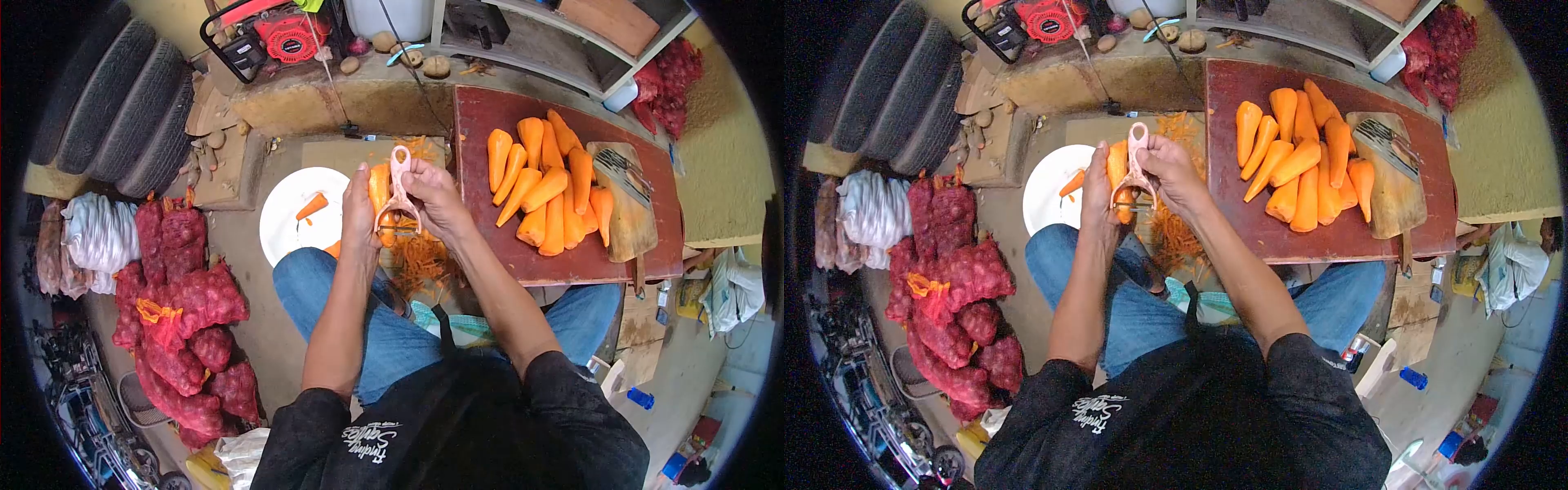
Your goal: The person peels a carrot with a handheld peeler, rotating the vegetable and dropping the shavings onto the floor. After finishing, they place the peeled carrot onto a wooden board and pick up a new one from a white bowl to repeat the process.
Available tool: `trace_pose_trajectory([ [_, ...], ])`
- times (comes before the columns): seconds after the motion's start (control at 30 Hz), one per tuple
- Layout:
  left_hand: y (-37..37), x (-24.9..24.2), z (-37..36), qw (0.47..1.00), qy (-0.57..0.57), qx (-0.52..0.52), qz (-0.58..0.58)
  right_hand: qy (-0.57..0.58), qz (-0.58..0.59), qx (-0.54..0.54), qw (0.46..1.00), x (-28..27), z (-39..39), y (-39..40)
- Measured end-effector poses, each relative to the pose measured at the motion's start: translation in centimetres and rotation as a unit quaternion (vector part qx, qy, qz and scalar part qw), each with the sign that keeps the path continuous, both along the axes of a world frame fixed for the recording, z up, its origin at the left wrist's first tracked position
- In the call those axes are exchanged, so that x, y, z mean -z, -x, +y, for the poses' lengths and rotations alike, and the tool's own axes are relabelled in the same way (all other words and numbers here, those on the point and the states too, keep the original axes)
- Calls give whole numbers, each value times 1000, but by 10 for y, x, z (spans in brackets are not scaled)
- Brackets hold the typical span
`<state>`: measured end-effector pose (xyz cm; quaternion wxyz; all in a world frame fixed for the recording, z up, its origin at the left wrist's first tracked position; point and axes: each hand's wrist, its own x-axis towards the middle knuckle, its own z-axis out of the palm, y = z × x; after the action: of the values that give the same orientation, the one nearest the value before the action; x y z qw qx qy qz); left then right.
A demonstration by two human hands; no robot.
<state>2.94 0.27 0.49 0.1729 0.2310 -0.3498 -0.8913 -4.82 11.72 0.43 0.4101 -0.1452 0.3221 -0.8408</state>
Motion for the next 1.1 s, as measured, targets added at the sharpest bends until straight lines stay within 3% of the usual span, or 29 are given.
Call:
trace_pose_trajectory([
  [0.17,3,4,6,999,-33,-17,-21,-21,76,8,997,-21,10,3],
  [0.37,6,-2,11,1000,21,-8,-4,-8,-9,17,1000,-4,10,5],
  [0.67,5,3,3,1000,-6,-2,11,22,-43,-24,999,11,-2,16],
  [0.87,5,8,10,999,-15,-5,-33,5,45,10,999,-10,8,12],
  [0.97,6,13,12,995,52,5,-82,-40,-23,45,998,17,4,25],
  [1.1,-5,-8,29,994,11,76,-79,-79,-42,153,984,20,14,58],
])
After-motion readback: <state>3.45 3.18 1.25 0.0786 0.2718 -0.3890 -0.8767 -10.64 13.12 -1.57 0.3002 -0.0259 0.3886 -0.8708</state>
